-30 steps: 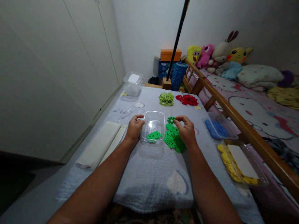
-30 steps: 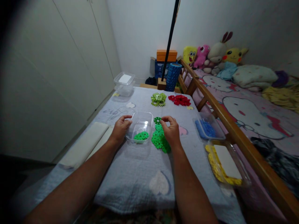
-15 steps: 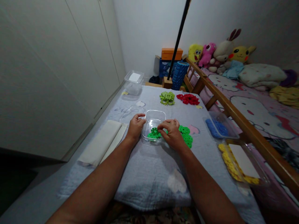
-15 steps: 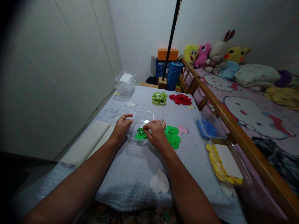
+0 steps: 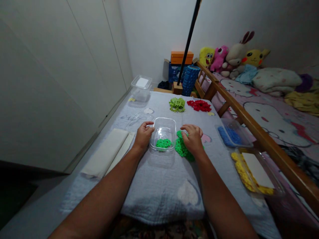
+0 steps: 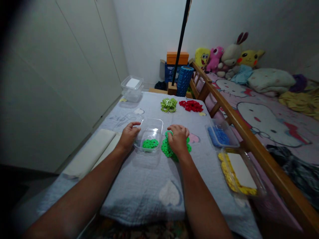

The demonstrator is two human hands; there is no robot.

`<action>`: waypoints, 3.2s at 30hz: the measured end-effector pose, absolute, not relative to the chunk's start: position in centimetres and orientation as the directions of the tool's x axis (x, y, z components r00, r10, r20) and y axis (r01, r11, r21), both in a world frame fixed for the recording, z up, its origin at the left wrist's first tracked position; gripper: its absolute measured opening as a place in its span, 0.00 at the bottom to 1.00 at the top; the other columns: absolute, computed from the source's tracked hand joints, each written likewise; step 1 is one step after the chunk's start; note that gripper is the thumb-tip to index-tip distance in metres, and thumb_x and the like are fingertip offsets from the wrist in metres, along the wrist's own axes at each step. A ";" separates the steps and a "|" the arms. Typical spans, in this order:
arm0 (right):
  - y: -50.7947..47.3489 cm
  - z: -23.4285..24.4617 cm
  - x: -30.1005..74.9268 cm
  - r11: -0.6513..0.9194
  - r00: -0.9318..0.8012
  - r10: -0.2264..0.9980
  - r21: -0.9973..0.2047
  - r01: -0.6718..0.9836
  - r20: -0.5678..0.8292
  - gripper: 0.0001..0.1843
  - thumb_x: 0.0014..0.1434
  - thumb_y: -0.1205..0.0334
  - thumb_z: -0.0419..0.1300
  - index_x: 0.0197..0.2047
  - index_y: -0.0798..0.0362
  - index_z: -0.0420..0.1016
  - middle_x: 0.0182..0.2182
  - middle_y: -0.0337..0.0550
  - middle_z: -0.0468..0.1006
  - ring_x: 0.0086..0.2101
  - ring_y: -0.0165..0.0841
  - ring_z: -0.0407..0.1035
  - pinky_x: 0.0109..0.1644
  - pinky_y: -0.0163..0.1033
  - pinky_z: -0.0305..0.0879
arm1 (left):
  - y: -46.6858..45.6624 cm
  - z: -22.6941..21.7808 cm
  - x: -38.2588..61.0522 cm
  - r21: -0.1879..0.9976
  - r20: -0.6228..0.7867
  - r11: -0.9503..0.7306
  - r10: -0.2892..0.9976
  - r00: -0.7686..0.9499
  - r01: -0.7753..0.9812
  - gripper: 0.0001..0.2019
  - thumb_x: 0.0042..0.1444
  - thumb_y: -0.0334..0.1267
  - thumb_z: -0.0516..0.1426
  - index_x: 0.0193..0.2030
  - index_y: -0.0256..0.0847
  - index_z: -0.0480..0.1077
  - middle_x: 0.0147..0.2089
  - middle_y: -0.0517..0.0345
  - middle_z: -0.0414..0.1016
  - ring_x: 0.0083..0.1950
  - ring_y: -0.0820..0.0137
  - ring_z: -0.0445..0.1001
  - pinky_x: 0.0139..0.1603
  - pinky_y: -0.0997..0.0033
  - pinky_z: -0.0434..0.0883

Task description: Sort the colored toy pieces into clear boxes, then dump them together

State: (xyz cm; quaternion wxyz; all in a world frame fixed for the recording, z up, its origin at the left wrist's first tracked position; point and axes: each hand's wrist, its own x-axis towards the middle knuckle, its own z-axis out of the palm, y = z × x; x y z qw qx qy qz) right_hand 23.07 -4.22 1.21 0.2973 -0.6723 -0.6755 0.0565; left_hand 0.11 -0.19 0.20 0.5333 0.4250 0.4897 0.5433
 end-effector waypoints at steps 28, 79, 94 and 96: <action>-4.1 0.7 24.2 0.044 0.043 0.983 -0.458 0.888 0.179 0.06 0.59 0.61 0.63 0.39 0.47 0.82 0.43 0.46 0.80 0.50 0.45 0.69 0.55 0.49 0.60 | -0.4 0.4 0.1 0.981 -0.064 0.052 0.996 -0.062 -0.188 0.20 0.44 0.41 0.64 0.45 0.39 0.72 0.20 0.73 0.57 0.21 0.76 0.54 0.24 0.74 0.51; -4.8 1.9 27.9 -0.237 0.237 0.971 -0.163 0.958 -0.025 0.22 0.58 0.67 0.59 0.54 0.49 0.81 0.53 0.56 0.78 0.54 0.52 0.67 0.53 0.52 0.60 | -0.3 -0.2 0.2 0.991 -0.004 -0.008 0.996 -0.093 -0.135 0.19 0.45 0.43 0.64 0.45 0.39 0.73 0.20 0.74 0.54 0.21 0.76 0.51 0.24 0.73 0.47; -4.8 2.3 23.6 0.298 0.217 0.862 -0.803 0.517 0.459 0.08 0.59 0.55 0.62 0.41 0.47 0.77 0.38 0.42 0.81 0.43 0.42 0.73 0.55 0.49 0.66 | -0.1 -0.2 0.0 0.986 -0.005 -0.013 0.994 -0.109 -0.166 0.19 0.45 0.42 0.64 0.44 0.39 0.72 0.20 0.74 0.56 0.21 0.76 0.51 0.24 0.74 0.48; -5.3 2.5 22.0 0.337 0.162 0.865 -0.790 0.511 0.474 0.06 0.61 0.56 0.62 0.40 0.46 0.77 0.38 0.41 0.81 0.44 0.42 0.73 0.57 0.49 0.65 | 0.0 -0.4 0.0 0.985 -0.016 -0.002 0.995 -0.102 -0.174 0.19 0.44 0.42 0.64 0.44 0.39 0.72 0.19 0.74 0.57 0.21 0.76 0.52 0.24 0.74 0.49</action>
